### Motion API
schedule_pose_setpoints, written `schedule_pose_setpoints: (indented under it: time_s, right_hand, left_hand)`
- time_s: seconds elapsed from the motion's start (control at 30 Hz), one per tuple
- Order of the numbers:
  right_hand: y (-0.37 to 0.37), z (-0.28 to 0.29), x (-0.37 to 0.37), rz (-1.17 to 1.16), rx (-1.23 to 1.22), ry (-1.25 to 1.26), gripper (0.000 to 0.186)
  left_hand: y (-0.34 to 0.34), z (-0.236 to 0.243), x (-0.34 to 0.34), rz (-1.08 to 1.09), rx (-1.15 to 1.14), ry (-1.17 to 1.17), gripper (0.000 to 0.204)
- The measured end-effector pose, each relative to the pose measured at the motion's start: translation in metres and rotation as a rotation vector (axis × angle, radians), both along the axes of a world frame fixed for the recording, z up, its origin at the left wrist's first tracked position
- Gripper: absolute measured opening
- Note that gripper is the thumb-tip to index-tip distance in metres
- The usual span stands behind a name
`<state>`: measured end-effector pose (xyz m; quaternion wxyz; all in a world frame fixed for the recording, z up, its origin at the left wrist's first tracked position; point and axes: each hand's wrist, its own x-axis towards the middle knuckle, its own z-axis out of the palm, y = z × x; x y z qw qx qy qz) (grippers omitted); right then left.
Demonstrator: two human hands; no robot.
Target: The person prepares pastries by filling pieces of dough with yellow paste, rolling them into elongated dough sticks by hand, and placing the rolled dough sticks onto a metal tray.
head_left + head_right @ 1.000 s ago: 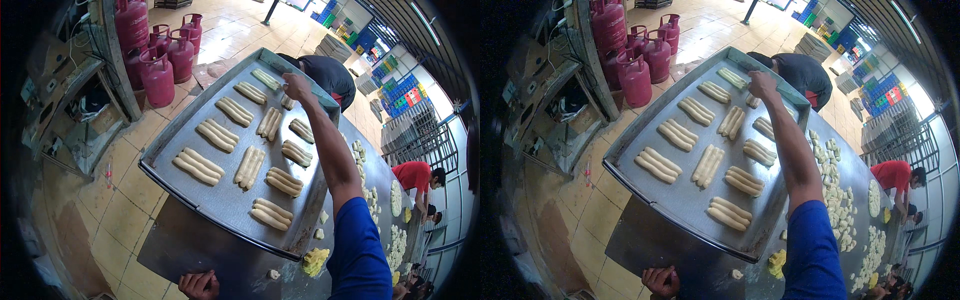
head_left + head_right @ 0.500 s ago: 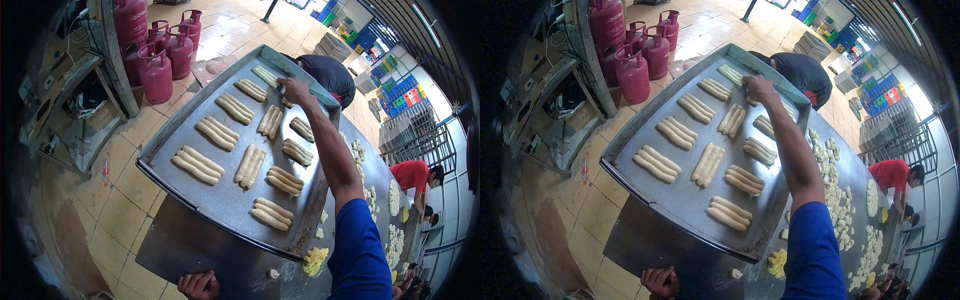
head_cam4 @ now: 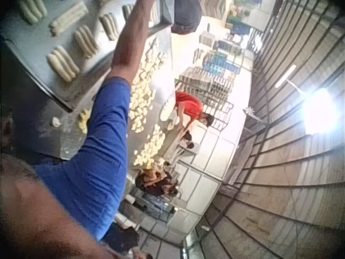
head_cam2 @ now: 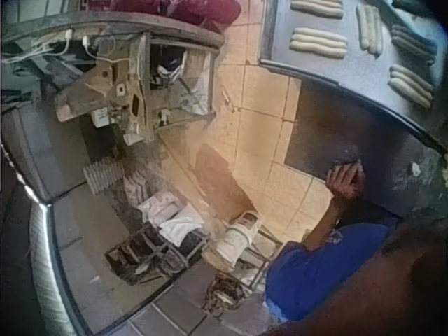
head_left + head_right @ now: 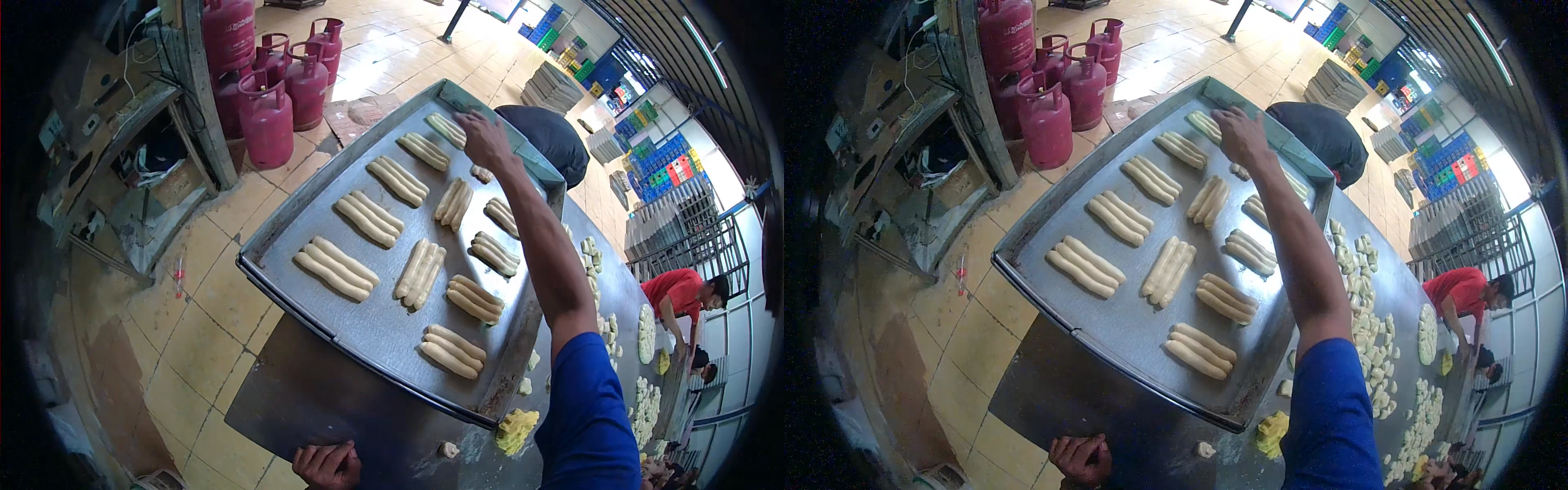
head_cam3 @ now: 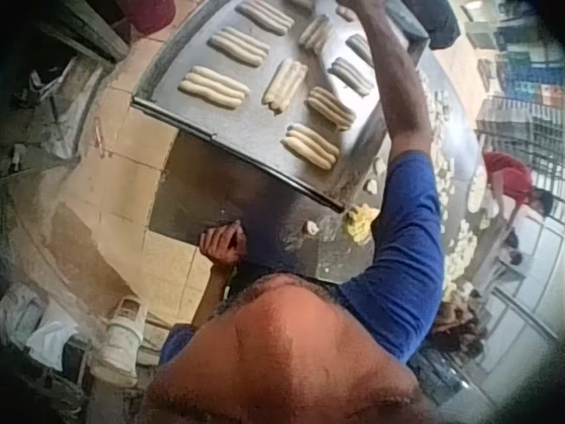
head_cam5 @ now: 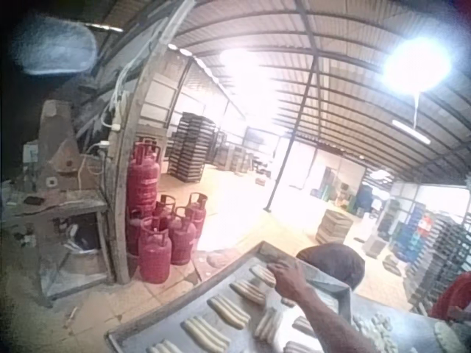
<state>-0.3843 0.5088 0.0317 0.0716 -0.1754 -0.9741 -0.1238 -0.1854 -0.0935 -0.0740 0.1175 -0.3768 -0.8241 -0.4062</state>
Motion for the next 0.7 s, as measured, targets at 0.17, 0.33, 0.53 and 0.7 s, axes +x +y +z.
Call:
schedule_pose_setpoints:
  time_s: [0.17,0.33,0.53,0.7]
  right_hand:
    - [-0.001,-0.016,-0.041,0.076,-0.144,-0.192,0.068]
    - [0.036,-0.034,-0.055,0.024,-0.219,-0.024,0.070]
    - [0.036,-0.021,-0.072,0.036,-0.022,-0.065,0.057]
    - [0.014,-0.010,-0.061,0.256,-0.115,-0.078,0.060]
  left_hand:
    - [-0.008,-0.013,0.004,0.003,-0.018,0.002,0.016]
    - [-0.014,-0.028,0.008,0.000,-0.020,0.039,0.016]
    - [-0.009,-0.007,0.002,-0.004,-0.036,-0.049,0.017]
    - [-0.012,-0.019,0.005,-0.017,-0.004,-0.008,0.018]
